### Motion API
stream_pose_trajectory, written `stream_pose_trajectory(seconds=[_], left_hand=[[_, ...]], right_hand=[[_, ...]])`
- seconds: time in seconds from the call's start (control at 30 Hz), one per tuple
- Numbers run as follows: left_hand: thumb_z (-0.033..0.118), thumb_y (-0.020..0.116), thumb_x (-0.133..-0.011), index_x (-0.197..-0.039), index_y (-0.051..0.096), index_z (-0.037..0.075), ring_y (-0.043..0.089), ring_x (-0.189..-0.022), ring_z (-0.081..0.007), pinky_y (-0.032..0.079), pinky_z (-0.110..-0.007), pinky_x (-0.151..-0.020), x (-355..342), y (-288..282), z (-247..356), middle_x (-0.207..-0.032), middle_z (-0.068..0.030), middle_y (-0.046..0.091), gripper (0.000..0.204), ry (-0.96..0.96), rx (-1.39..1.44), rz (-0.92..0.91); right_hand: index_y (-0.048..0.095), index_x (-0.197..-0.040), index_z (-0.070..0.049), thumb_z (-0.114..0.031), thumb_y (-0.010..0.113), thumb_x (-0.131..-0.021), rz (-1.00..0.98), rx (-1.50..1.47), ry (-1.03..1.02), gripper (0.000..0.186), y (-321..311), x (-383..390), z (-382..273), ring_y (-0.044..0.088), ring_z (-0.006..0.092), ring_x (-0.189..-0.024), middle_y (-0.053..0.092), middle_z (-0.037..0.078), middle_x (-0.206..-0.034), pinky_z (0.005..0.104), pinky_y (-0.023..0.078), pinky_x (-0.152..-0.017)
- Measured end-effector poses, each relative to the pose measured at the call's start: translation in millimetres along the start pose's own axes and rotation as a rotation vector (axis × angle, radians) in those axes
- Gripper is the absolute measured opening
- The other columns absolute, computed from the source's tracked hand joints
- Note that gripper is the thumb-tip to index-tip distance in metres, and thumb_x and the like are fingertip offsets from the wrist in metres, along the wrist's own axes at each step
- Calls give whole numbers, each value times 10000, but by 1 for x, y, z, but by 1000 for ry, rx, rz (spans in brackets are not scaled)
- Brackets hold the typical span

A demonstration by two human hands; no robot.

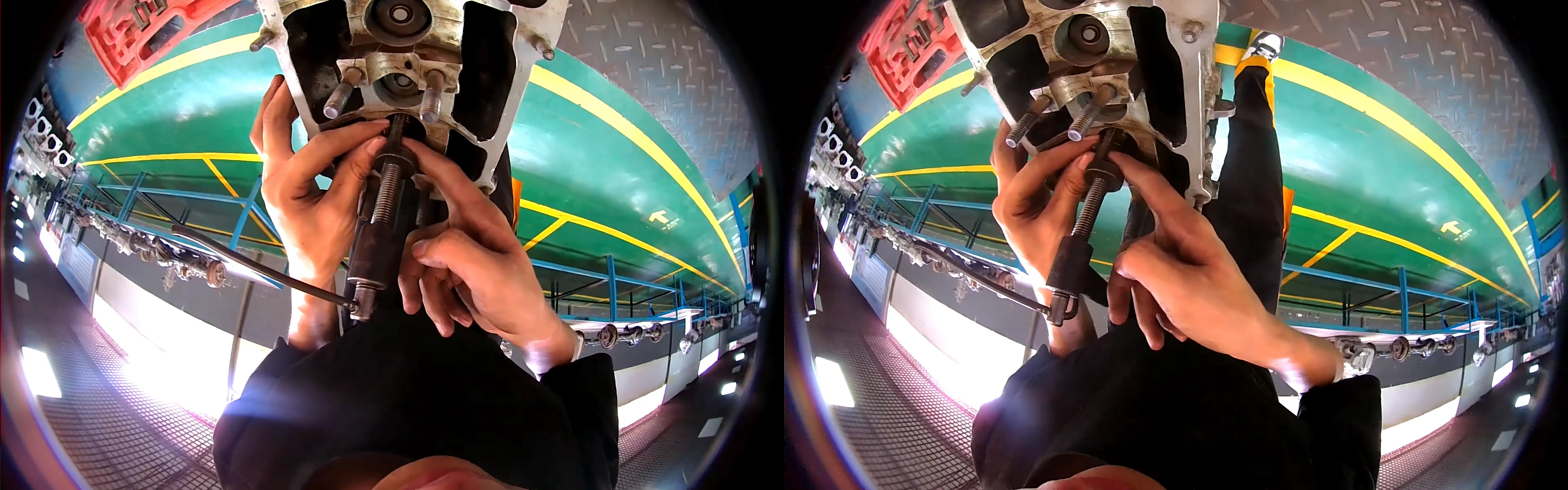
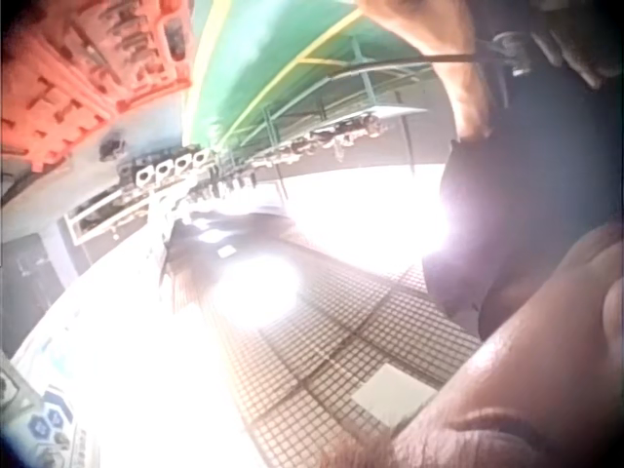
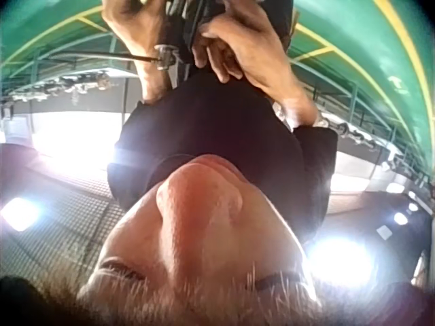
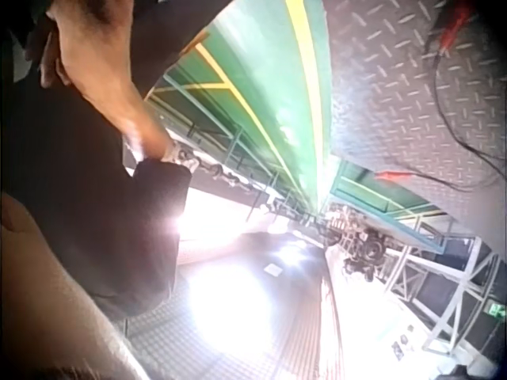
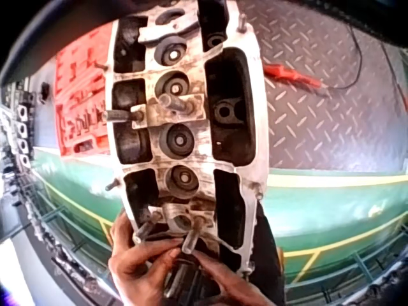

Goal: The person uses a valve spring compressor to remove a valve spring retainer and spring from an engine cylinder head. They place the removed components into a red plastic tray. The person repeats this process for a second valve assembly, carefully manipulating the small parts with their hands.

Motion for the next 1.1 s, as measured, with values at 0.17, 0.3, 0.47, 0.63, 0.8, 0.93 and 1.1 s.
stream_pose_trajectory(seconds=[0.17,0.3,0.47,0.63,0.8,0.93,1.1], left_hand=[[30,731,-758,-1012,779,82,450,-1247,-314,358,-386,-1061,5,-2,-1,-1361,-187,521,264,-122,179,-90],[15,589,-813,-1133,734,39,438,-1229,-311,301,-382,-1097,10,-11,2,-1389,-204,471,353,-94,304,-223],[39,611,-837,-1125,735,37,427,-1271,-308,296,-390,-1101,15,-11,1,-1378,-213,491,314,-125,361,-184],[83,757,-812,-1007,775,62,465,-1259,-303,369,-401,-1057,5,-7,-5,-1326,-182,557,198,-142,292,-71],[64,802,-755,-941,775,74,512,-1209,-328,426,-413,-1002,2,-6,-3,-1296,-171,579,188,85,4,11],[41,800,-753,-928,769,64,519,-1198,-306,444,-396,-975,2,-4,-3,-1280,-167,586,179,49,122,61],[19,793,-756,-924,761,44,539,-1153,-265,462,-348,-927,6,2,-8,-1267,-163,593,172,-17,259,62]], right_hand=[[166,-1561,-91,47,443,-883,-27,-37,-78,746,-2,-4,7,583,162,-457,573,73,-571,256,435,-375],[162,-1564,-94,34,447,-898,-11,-25,-111,735,0,-3,11,582,156,-469,556,52,-571,255,443,-380],[189,-1545,-95,14,454,-916,36,9,-131,691,6,-5,14,566,140,-464,567,58,-611,249,434,-376],[241,-1502,-94,-6,455,-924,69,61,-128,623,5,-12,15,523,125,-411,578,84,-632,247,413,-366],[256,-1500,-95,-30,465,-929,97,8,-151,612,6,-18,22,506,130,-374,588,88,-618,241,382,-345],[284,-1502,-100,-86,499,-948,98,-24,-145,594,5,-20,24,505,133,-376,609,91,-626,231,356,-337],[292,-1503,-97,-84,505,-948,112,-11,-190,594,4,-21,27,510,117,-401,610,82,-630,221,353,-353]])
Point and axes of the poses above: each hand's wrist, its own x-axis away from the middle knuckle, its own y-axis out of the palm, z = x × y, the point moved 1 cm from there along -x, towards the middle knuckle
